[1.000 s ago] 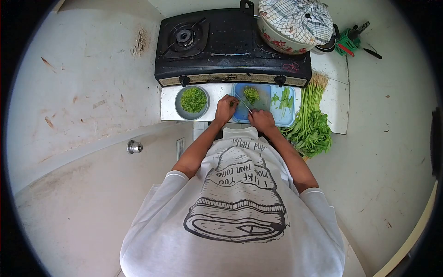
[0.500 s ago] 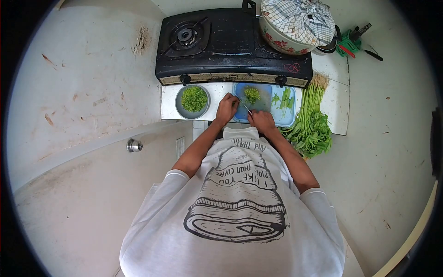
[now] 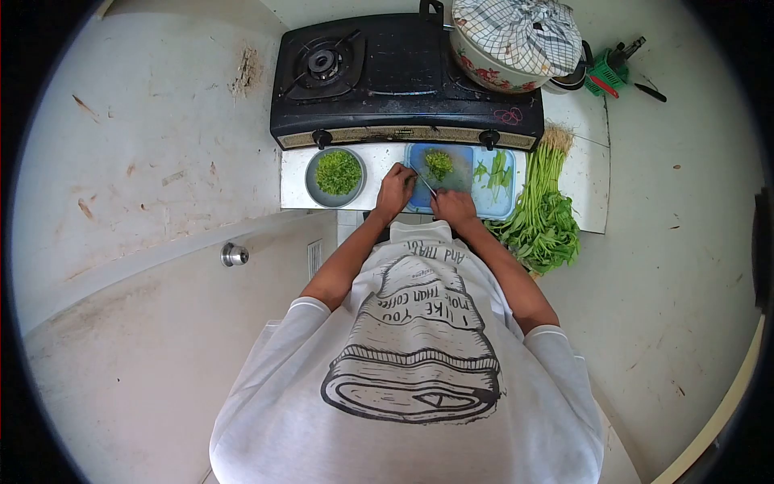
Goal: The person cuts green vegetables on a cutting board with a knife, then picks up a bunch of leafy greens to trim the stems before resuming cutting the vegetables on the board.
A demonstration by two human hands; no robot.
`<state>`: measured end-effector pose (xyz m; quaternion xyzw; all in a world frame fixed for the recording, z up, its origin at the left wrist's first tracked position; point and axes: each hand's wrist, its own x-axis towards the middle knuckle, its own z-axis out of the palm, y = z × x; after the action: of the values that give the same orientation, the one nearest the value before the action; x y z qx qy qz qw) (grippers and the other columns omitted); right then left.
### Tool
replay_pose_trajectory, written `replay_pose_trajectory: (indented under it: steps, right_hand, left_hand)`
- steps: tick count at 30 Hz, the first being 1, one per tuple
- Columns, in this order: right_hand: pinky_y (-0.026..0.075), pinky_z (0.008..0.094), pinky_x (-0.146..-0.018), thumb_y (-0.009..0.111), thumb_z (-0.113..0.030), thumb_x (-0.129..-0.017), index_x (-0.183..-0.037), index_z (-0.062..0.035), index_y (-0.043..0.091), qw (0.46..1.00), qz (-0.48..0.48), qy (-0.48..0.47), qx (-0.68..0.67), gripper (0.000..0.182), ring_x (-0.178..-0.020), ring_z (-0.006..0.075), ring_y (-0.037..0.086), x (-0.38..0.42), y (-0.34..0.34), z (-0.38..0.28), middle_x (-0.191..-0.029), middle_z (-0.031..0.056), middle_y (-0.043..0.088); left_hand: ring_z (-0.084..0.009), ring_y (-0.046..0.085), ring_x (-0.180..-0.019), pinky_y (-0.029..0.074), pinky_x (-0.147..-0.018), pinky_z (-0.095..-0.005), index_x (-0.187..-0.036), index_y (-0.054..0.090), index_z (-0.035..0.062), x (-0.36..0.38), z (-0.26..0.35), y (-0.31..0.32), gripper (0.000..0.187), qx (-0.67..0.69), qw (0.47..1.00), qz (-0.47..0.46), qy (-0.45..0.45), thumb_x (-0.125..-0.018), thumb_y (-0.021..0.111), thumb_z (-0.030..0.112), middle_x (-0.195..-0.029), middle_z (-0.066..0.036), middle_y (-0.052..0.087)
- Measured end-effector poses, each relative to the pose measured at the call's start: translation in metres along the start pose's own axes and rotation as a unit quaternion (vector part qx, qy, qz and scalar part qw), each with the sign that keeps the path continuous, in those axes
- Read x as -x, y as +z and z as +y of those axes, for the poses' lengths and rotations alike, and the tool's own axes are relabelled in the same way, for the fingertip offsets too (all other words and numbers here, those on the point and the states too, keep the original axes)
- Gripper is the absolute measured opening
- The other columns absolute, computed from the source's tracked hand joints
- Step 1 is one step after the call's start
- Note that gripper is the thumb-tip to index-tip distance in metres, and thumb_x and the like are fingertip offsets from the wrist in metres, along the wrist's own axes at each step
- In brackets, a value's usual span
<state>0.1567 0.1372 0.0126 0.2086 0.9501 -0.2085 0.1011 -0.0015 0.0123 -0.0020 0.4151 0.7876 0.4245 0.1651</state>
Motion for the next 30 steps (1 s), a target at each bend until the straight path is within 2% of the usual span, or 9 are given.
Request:
replay_pose_trajectory:
  steps: [3, 7, 15, 21, 25, 30]
  right_hand:
    - [0.06, 0.0509, -0.072, 0.055, -0.032, -0.099, -0.091, -0.0009, 0.071, 1.0, -0.006, -0.004, -0.006, 0.036, -0.075, 0.0391, 0.075, 0.006, -0.002, 0.005, -0.08, 0.0222, 0.074]
    - [0.059, 0.0525, -0.07, 0.056, -0.034, -0.1, -0.091, 0.0005, 0.069, 1.0, 0.002, 0.012, -0.029, 0.038, -0.072, 0.0418, 0.073, 0.01, -0.003, 0.008, -0.076, 0.025, 0.072]
    - [0.059, 0.0515, -0.067, 0.055, -0.035, -0.101, -0.087, 0.0006, 0.067, 0.999, 0.031, -0.021, -0.015, 0.04, -0.067, 0.041, 0.072, 0.01, 0.0, 0.005, -0.071, 0.0249, 0.071]
    - [0.059, 0.051, -0.066, 0.054, -0.034, -0.102, -0.086, 0.0006, 0.067, 0.999, 0.025, -0.023, -0.024, 0.04, -0.068, 0.0403, 0.073, 0.013, 0.001, 0.001, -0.072, 0.0242, 0.071]
    - [0.06, 0.0499, -0.067, 0.056, -0.033, -0.101, -0.087, -0.0018, 0.072, 1.0, 0.019, 0.0, -0.01, 0.037, -0.071, 0.0381, 0.075, 0.005, 0.004, -0.004, -0.078, 0.0217, 0.074]
    - [0.06, 0.0493, -0.067, 0.057, -0.032, -0.099, -0.083, -0.0023, 0.073, 1.0, 0.028, 0.006, -0.009, 0.038, -0.07, 0.0375, 0.075, -0.002, 0.003, -0.007, -0.081, 0.0224, 0.074]
  left_hand:
    - [-0.0393, 0.069, -0.085, 0.055, -0.08, -0.0455, -0.099, 0.074, -0.0003, -0.003, -0.002, 0.0, 0.015, -0.004, 1.0, -0.007, -0.016, -0.085, 0.07, -0.002, -0.095, -0.019, 0.067]
    - [-0.0394, 0.069, -0.083, 0.055, -0.077, -0.0453, -0.101, 0.075, 0.0005, -0.004, -0.003, -0.002, 0.015, -0.012, 1.0, -0.022, -0.019, -0.088, 0.069, -0.001, -0.092, -0.019, 0.067]
    - [-0.0399, 0.067, -0.084, 0.055, -0.078, -0.0466, -0.098, 0.075, -0.0004, -0.001, -0.001, -0.002, 0.012, -0.019, 1.0, -0.009, 0.016, -0.088, 0.069, 0.0, -0.094, -0.02, 0.064]
    - [-0.0395, 0.067, -0.083, 0.055, -0.079, -0.0461, -0.098, 0.075, -0.0002, 0.0, -0.005, 0.0, 0.012, -0.013, 1.0, -0.005, 0.0, -0.086, 0.07, 0.0, -0.093, -0.019, 0.063]
    - [-0.0389, 0.067, -0.084, 0.055, -0.079, -0.0457, -0.097, 0.074, -0.0001, 0.0, 0.001, -0.002, 0.012, -0.016, 1.0, -0.014, -0.013, -0.086, 0.07, 0.0, -0.093, -0.019, 0.064]
    - [-0.0386, 0.067, -0.086, 0.055, -0.079, -0.0463, -0.098, 0.074, -0.0007, 0.005, 0.002, -0.003, 0.011, -0.009, 0.999, -0.003, 0.032, -0.088, 0.067, 0.0, -0.095, -0.019, 0.065]
